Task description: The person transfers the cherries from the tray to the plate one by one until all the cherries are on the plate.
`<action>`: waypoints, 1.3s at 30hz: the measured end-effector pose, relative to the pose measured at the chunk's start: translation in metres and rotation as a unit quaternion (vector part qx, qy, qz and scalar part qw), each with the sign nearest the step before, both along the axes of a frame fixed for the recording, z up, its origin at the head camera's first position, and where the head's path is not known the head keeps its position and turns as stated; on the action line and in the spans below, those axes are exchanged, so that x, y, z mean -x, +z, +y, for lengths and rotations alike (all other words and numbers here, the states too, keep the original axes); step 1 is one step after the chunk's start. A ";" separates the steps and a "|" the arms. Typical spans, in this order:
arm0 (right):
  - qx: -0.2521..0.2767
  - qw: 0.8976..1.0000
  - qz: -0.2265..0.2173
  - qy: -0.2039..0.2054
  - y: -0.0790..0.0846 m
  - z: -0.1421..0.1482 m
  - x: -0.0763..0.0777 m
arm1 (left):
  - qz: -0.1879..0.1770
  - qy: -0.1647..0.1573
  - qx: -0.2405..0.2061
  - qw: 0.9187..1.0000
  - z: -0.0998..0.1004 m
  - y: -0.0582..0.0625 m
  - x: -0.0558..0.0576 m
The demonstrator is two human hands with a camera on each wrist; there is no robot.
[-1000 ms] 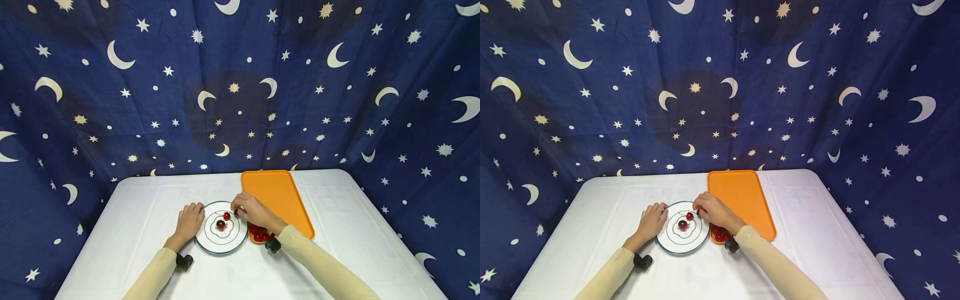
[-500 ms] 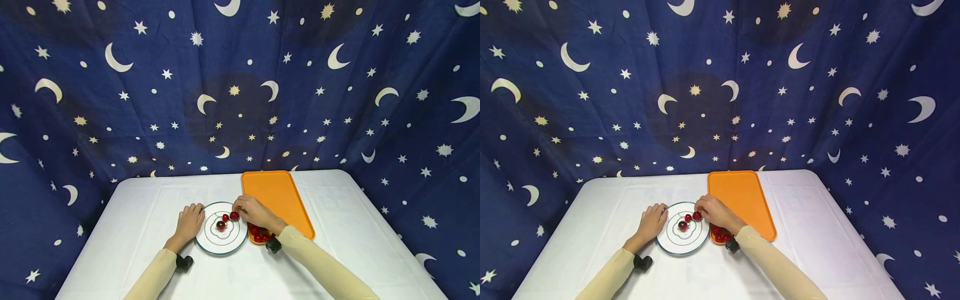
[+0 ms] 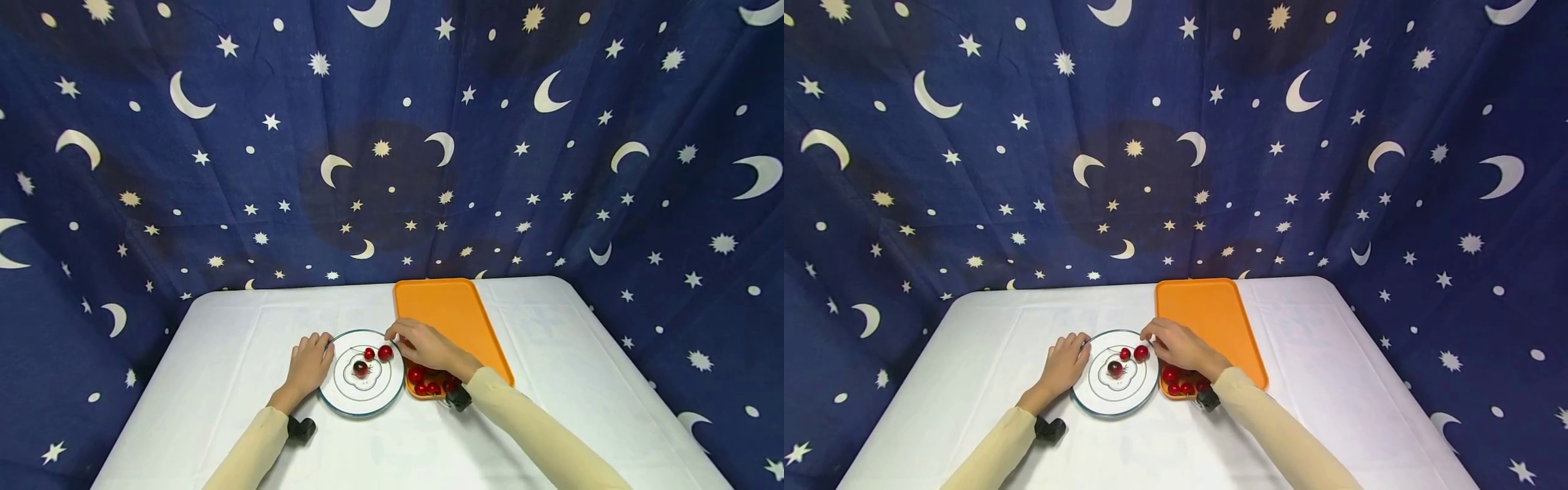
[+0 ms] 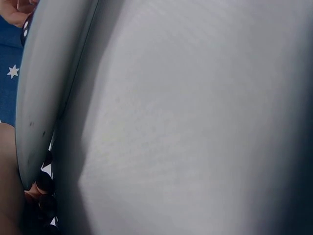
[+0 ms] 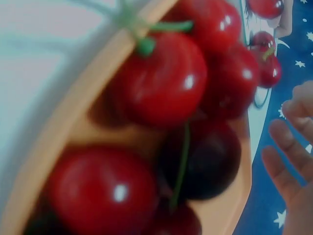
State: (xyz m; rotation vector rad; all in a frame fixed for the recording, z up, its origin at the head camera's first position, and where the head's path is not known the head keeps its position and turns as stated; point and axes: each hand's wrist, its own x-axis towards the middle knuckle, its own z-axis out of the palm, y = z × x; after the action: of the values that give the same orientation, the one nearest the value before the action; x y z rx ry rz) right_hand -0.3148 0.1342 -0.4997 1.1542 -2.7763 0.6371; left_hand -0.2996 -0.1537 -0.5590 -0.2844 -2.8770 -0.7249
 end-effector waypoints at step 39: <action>-0.081 0.984 -0.155 0.019 0.005 0.039 -0.019 | 0.005 0.007 -0.007 1.000 0.006 0.001 -0.013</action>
State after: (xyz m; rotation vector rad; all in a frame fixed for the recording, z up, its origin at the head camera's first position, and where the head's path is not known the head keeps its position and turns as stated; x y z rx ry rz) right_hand -0.2960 0.1735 -0.4949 1.2369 -3.1239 0.6566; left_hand -0.2862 -0.1473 -0.5577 -0.2637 -2.8602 -0.7389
